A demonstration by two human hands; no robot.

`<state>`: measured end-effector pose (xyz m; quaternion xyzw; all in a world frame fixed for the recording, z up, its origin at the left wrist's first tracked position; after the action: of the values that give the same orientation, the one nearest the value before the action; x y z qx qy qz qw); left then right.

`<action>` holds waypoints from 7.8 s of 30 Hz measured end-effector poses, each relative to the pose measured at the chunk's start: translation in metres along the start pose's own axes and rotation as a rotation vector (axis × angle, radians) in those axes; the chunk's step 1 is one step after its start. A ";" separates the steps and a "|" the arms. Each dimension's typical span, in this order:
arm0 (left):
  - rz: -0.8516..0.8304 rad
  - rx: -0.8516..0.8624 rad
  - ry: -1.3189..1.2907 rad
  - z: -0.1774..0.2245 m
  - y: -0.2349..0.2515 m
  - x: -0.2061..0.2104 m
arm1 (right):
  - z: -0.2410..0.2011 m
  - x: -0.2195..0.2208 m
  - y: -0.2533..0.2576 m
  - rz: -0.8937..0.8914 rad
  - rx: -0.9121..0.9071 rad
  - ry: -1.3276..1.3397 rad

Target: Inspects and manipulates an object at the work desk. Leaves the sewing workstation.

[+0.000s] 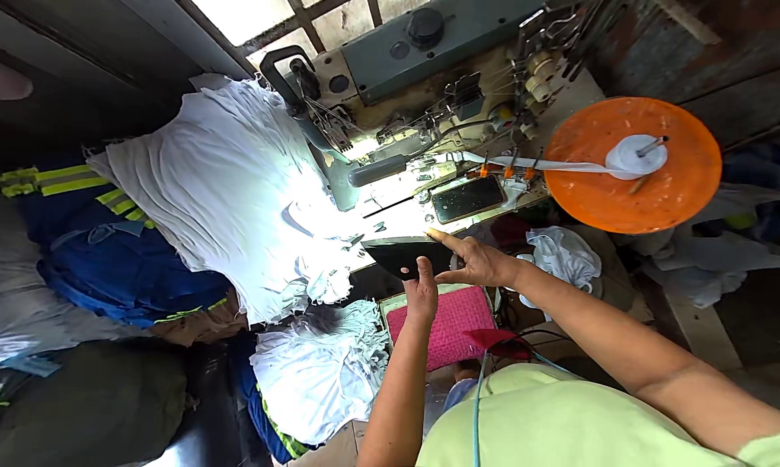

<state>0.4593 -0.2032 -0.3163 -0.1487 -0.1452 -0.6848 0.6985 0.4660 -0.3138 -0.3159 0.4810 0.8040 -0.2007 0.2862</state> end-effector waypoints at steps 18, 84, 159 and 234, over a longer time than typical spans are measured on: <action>-0.003 0.047 0.073 0.003 -0.002 0.001 | 0.005 0.003 -0.004 -0.015 0.041 0.006; 0.143 -0.075 0.071 -0.004 0.001 0.003 | 0.007 -0.001 -0.001 0.055 -0.003 -0.058; -0.077 -0.076 -0.061 -0.009 -0.001 0.022 | 0.023 0.007 -0.006 0.098 0.066 0.320; 0.118 -0.229 -0.353 -0.024 -0.003 -0.007 | 0.001 0.018 0.007 -0.099 0.196 0.110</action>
<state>0.4563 -0.2061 -0.3409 -0.3526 -0.1776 -0.6181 0.6798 0.4661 -0.2993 -0.3292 0.4766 0.8178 -0.2654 0.1831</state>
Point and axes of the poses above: each hand's wrist, its own y-axis towards the middle knuckle, its own x-axis out of the palm, z = x × y, the point moved 10 cm from there along y, towards the middle knuckle, and after that the axes turned 15 degrees about -y, right-handed, at the moved point
